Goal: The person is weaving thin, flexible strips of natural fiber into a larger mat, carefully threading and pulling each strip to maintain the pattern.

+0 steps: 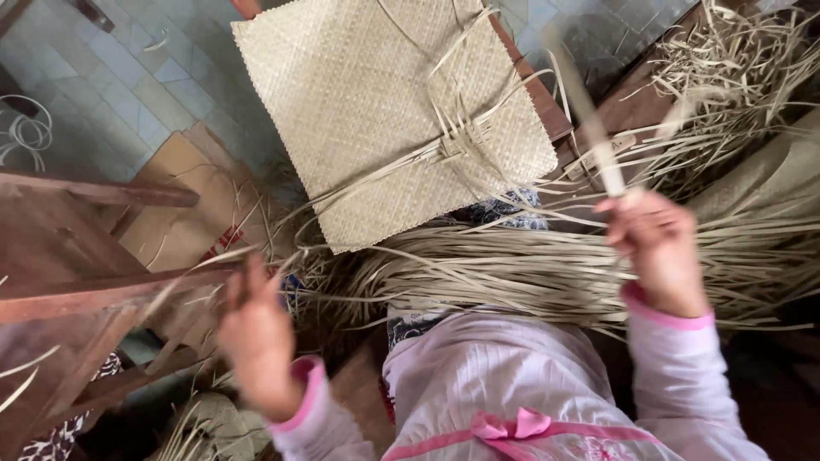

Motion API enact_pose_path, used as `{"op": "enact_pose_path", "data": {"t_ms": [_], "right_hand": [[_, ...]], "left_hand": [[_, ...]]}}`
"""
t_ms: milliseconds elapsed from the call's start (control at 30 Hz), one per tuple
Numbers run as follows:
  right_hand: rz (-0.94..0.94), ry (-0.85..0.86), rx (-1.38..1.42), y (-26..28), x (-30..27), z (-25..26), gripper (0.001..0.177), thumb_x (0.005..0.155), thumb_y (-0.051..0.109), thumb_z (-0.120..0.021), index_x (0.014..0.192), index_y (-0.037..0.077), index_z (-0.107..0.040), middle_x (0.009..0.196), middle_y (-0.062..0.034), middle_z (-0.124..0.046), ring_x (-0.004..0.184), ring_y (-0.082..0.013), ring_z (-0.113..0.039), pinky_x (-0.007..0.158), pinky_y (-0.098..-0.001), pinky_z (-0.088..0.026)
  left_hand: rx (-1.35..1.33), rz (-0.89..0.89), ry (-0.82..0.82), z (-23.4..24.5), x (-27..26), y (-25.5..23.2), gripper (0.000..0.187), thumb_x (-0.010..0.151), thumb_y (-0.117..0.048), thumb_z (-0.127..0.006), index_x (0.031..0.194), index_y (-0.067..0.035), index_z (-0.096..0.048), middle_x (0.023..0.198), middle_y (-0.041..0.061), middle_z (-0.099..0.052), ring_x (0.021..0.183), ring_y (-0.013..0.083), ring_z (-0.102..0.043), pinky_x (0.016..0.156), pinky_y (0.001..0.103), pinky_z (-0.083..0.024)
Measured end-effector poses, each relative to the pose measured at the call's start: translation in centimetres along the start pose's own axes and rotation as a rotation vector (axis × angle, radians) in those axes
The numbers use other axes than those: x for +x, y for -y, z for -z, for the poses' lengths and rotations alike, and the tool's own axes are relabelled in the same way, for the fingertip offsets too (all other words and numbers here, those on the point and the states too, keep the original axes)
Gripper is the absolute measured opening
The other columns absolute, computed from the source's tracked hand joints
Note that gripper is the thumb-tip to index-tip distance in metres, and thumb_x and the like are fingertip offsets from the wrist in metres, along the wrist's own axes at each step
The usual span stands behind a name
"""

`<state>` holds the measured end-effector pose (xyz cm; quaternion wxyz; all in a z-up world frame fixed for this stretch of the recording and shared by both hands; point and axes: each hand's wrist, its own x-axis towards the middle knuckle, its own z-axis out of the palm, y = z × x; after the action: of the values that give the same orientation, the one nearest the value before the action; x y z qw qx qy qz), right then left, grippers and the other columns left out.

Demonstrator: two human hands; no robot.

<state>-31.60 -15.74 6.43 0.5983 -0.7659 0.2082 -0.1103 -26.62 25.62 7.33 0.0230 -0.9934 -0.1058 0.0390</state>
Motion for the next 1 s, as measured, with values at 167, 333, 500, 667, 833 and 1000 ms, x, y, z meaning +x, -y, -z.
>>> {"op": "enact_pose_path", "data": {"t_ms": [167,333,500,667,833,1000], "right_hand": [[0.069,0.384,0.305,0.8,-1.1,-5.1,0.021,0.089,0.009,-0.047,0.077,-0.001,-0.061,0.046,-0.0096,-0.05,0.033,-0.0101,-0.039,0.036,-0.0195,-0.032],[0.251,0.484,0.101,3.1,-1.5,-6.2,0.031,0.088,0.015,-0.049,0.061,0.005,-0.059,0.039,-0.0008,-0.042,0.037,-0.0068,-0.031,0.04,-0.0183,-0.031],[0.265,0.514,0.046,2.8,-2.3,-6.6,0.037,0.088,0.018,-0.05,0.053,0.009,-0.056,0.037,-0.0005,-0.043,0.036,-0.0097,-0.033,0.041,-0.0212,-0.033],[0.219,0.598,0.064,2.2,-2.5,-5.6,0.029,0.087,0.014,-0.049,0.06,0.008,-0.057,0.041,0.0017,-0.038,0.042,-0.0076,-0.031,0.044,-0.0216,-0.034],[0.162,0.676,0.057,1.4,-2.5,-3.5,0.031,0.086,0.011,-0.049,0.056,0.007,-0.055,0.042,0.0015,-0.038,0.045,-0.0076,-0.032,0.044,-0.0227,-0.032],[0.056,0.741,0.079,-1.7,-2.3,-2.0,0.035,0.088,0.009,-0.047,0.054,0.008,-0.05,0.047,0.0029,-0.035,0.05,-0.0081,-0.031,0.046,-0.0233,-0.03]], "left_hand": [[-1.236,-0.873,0.17,-1.3,-1.0,-13.5,0.027,0.081,-0.003,-0.055,0.105,-0.013,-0.063,0.083,0.0,-0.066,0.078,0.0144,-0.065,0.073,0.026,-0.051],[-1.651,-0.97,0.505,-3.8,-2.7,-19.7,0.038,0.089,-0.019,-0.052,0.123,0.0,-0.046,0.072,0.01,-0.052,0.064,0.0162,-0.053,0.06,0.028,-0.045],[-1.92,-0.762,0.588,-3.6,-2.5,-20.3,0.022,0.09,-0.014,-0.054,0.099,0.005,-0.06,0.068,0.012,-0.058,0.06,0.0119,-0.055,0.056,0.022,-0.046],[-1.923,-0.294,0.519,-0.9,-0.3,-18.3,0.02,0.084,-0.022,-0.061,0.088,-0.003,-0.066,0.055,-0.004,-0.036,0.046,0.0003,-0.034,0.041,0.014,-0.03],[-1.969,-0.04,0.232,0.3,4.1,-15.8,0.021,0.081,-0.022,-0.063,0.089,-0.002,-0.066,0.057,-0.003,-0.039,0.046,0.0012,-0.033,0.04,0.016,-0.027],[-2.087,-0.062,0.107,-2.9,9.0,-13.0,0.018,0.086,-0.015,-0.057,0.092,0.001,-0.063,0.053,-0.006,-0.026,0.04,0.0002,-0.031,0.038,0.012,-0.025]]}}
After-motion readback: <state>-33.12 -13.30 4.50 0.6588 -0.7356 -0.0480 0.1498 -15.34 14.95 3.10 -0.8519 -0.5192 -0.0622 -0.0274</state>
